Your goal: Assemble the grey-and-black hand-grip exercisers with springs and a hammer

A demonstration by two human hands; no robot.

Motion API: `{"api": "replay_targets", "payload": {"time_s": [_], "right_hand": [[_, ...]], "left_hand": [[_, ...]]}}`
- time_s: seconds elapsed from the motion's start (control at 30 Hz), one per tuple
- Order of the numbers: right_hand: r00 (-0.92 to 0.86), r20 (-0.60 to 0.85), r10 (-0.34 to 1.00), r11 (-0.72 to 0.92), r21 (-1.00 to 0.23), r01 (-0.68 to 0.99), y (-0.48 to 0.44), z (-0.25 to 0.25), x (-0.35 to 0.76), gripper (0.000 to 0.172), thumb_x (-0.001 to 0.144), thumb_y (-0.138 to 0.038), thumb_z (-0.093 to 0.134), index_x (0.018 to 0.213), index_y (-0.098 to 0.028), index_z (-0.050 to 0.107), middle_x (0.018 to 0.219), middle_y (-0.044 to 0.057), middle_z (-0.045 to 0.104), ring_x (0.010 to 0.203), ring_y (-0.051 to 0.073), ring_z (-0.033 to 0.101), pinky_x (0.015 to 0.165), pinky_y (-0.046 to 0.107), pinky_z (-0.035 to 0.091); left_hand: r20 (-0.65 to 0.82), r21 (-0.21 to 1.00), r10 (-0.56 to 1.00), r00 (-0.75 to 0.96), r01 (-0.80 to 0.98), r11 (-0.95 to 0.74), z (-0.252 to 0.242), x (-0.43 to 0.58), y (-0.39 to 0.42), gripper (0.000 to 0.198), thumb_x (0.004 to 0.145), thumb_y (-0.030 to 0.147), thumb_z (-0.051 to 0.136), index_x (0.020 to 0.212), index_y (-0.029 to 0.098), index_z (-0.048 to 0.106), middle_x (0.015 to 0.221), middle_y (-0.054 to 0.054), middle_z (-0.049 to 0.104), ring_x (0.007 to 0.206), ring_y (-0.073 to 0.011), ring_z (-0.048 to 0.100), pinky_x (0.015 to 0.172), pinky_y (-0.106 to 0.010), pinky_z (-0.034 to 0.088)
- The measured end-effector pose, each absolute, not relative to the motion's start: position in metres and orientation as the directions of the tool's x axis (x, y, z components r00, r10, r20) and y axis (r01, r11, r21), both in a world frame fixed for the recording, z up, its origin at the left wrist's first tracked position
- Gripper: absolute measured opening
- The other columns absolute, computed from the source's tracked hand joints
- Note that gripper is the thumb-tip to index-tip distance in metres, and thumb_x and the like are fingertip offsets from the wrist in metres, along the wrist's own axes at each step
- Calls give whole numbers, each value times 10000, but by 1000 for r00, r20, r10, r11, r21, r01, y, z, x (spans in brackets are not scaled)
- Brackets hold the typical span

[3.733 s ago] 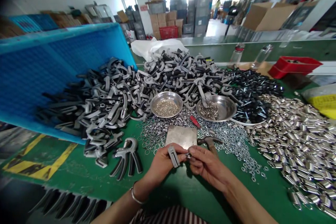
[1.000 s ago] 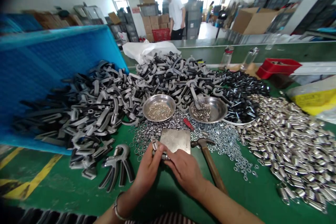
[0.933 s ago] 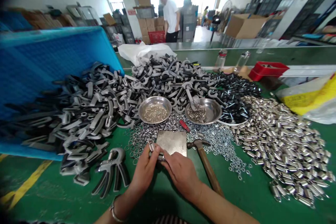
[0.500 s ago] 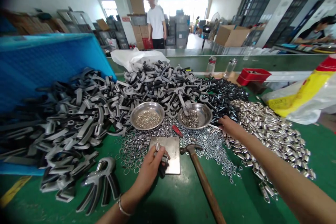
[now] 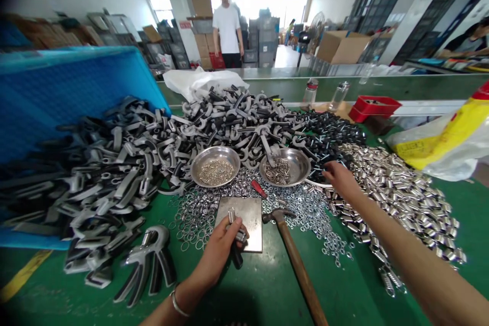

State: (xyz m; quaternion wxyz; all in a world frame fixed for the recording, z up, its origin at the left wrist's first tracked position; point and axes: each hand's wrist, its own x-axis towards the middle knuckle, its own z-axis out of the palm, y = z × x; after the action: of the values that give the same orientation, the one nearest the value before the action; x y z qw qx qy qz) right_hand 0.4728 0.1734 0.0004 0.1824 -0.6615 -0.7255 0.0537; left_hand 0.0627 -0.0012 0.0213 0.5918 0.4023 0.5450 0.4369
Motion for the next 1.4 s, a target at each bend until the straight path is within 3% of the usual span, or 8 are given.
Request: {"api": "replay_targets", "payload": {"time_s": [0.13,0.37,0.7,0.83,1.0,1.17,1.3,1.4], "right_hand": [[20,292,956,65,-278,958,218,21,479,375,845,-278,552,1176,-115,620,1083,198,665,1072,345,600,947,484,446],[-141,182,973,190,-291,938,257,29,458,547,668,-118,708,1207,-171,631,1100,116,692,1013,265,658,901,358,498],[-15,309,951,153,-427,891,141,71,412,270,926,-348,563,1083,-153,665,1013,176,716,970,329,694,864,447,514],[-96,51,994,81,-935,345,47,76,315,306,917,-449,607,1147,-247,612,1086,90,741,833,234,747,801,389,598],[-219,-26,975,-25,-1000,4,-5,68,223,203,919,-397,626,1077,-271,615,1117,65,736,890,210,746,784,340,614],[-251,138,958,218,-919,329,-2,51,216,187,914,-373,630,1068,-272,664,1078,53,721,981,224,704,891,367,566],[-253,59,966,161,-900,405,-7,40,220,220,952,-383,570,1128,-255,598,876,26,720,705,193,711,676,327,594],[-345,216,913,362,-821,443,-10,38,224,208,945,-314,583,1145,-258,599,1007,66,729,909,236,714,813,389,583]], "left_hand": [[-279,959,960,8,-57,279,25,60,-5,414,887,575,563,847,163,575,752,-23,625,626,-118,549,616,-236,461],[-288,957,957,-38,-46,286,32,58,-6,445,865,608,572,849,164,590,742,-18,629,616,-126,551,624,-247,458],[-270,956,958,-96,-144,255,36,44,3,432,873,599,574,846,168,568,753,-19,628,622,-124,544,606,-234,446],[-233,960,967,-104,-180,212,39,51,12,389,909,560,545,887,172,561,806,-27,637,653,-124,556,638,-239,451],[-145,987,986,-86,-80,138,42,57,7,343,953,510,499,913,178,573,857,-29,630,780,-155,574,749,-270,453],[-116,993,984,-133,-15,115,47,49,-8,329,972,487,466,907,178,561,848,-26,603,789,-165,551,752,-279,442],[-112,994,987,-113,-4,112,54,44,-14,318,969,479,472,920,179,566,865,-27,612,807,-168,558,780,-281,447],[-136,991,991,-17,-20,135,62,38,-17,315,972,478,462,976,185,578,907,-32,633,828,-170,573,789,-278,452]]}}
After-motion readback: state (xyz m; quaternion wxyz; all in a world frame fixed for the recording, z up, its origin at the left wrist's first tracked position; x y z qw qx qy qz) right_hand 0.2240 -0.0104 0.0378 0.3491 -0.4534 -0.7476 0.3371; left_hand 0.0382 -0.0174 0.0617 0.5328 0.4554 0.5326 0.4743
